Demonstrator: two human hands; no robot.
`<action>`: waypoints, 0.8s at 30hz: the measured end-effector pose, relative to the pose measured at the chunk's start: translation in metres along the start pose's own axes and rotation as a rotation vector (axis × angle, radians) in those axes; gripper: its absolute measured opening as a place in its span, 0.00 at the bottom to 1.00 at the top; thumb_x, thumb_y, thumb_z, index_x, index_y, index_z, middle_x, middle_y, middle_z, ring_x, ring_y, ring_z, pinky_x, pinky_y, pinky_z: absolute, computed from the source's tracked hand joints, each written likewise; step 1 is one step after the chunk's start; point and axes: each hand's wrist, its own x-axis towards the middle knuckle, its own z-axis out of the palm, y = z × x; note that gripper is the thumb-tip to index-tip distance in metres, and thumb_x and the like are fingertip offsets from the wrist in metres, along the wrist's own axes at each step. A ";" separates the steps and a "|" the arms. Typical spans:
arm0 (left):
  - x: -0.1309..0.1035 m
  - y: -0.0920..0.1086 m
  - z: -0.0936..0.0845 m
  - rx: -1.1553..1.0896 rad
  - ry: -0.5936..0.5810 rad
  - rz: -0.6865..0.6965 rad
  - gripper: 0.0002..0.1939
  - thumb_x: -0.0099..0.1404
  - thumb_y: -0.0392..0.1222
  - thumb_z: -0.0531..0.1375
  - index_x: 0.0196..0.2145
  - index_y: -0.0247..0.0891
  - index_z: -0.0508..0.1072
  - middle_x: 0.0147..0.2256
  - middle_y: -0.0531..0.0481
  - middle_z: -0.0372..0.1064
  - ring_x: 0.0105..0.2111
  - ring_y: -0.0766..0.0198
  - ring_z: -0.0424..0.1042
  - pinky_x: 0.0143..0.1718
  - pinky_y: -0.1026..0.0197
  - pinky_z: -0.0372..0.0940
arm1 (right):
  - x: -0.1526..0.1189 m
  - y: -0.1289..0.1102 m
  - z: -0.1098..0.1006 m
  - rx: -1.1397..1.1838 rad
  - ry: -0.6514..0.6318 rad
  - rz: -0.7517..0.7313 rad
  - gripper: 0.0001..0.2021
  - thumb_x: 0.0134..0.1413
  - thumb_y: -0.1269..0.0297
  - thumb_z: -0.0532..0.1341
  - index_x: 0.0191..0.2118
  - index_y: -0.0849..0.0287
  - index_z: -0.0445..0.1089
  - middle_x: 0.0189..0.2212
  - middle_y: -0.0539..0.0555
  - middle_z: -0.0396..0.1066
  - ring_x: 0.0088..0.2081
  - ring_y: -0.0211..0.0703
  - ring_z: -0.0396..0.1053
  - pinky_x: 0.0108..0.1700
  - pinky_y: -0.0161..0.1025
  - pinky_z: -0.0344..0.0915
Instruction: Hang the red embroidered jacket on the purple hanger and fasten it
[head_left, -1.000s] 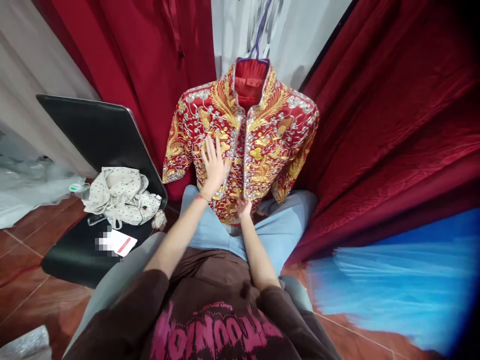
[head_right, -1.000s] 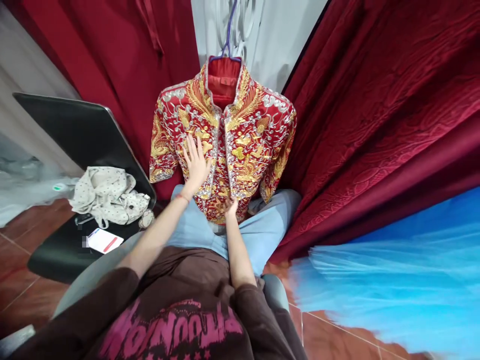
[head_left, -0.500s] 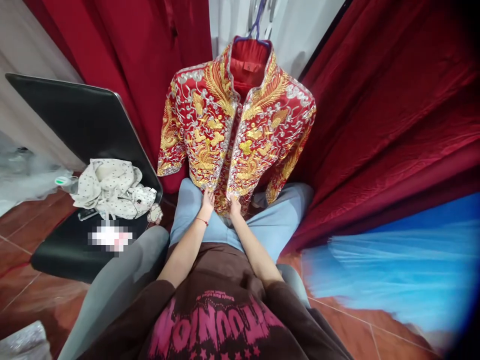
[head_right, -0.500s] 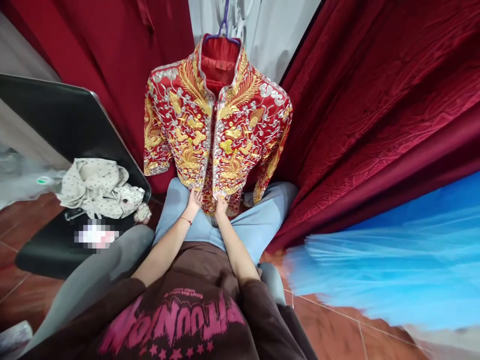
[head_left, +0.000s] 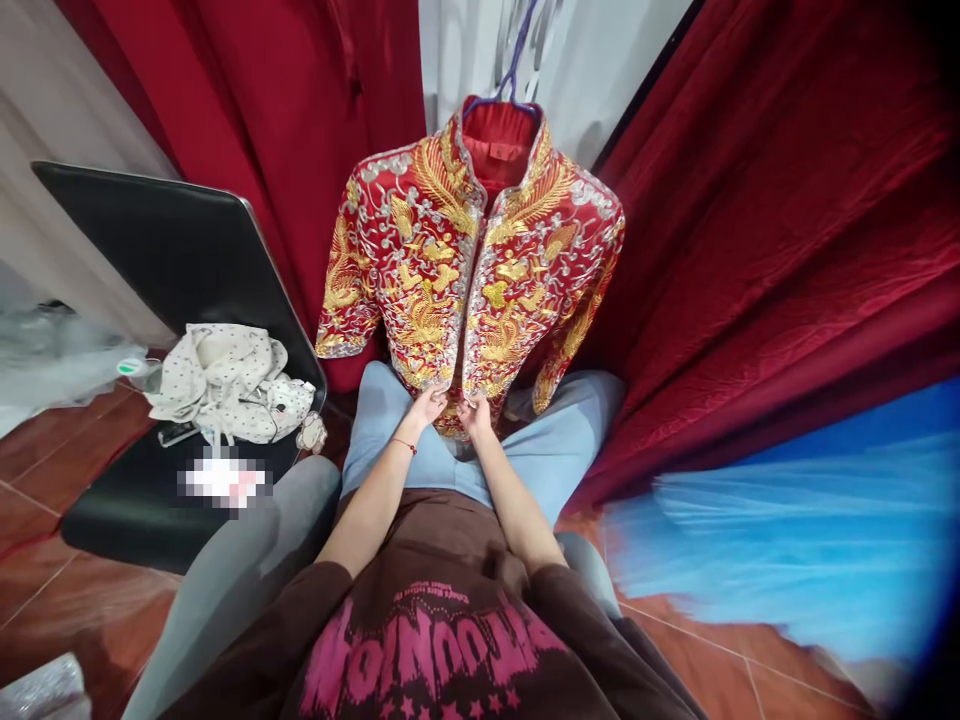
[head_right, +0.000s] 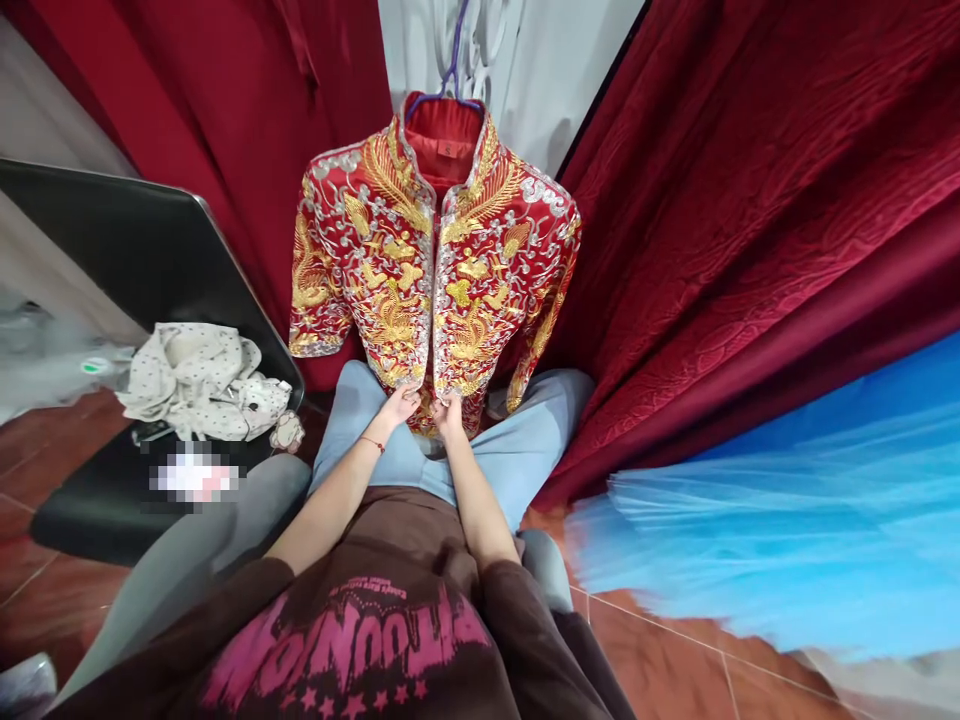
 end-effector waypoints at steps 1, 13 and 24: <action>-0.001 0.000 0.000 0.008 -0.019 -0.002 0.16 0.60 0.25 0.63 0.21 0.36 0.62 0.17 0.61 0.51 0.17 0.77 0.50 0.21 0.70 0.52 | 0.000 -0.002 0.000 -0.001 -0.014 0.028 0.15 0.50 0.69 0.56 0.18 0.55 0.51 0.11 0.42 0.54 0.14 0.30 0.50 0.21 0.30 0.59; -0.003 -0.006 0.001 0.122 -0.063 0.031 0.09 0.55 0.30 0.70 0.27 0.33 0.72 0.19 0.61 0.60 0.17 0.78 0.48 0.22 0.67 0.49 | -0.001 -0.011 0.005 0.020 0.023 0.031 0.12 0.49 0.69 0.65 0.22 0.57 0.61 0.13 0.40 0.57 0.16 0.28 0.51 0.20 0.28 0.53; -0.003 -0.014 0.002 0.168 -0.097 -0.016 0.14 0.60 0.39 0.69 0.22 0.36 0.70 0.15 0.61 0.51 0.19 0.72 0.55 0.30 0.65 0.58 | -0.012 0.010 0.017 0.030 0.014 0.037 0.09 0.43 0.69 0.72 0.24 0.60 0.70 0.18 0.44 0.69 0.19 0.29 0.61 0.23 0.29 0.62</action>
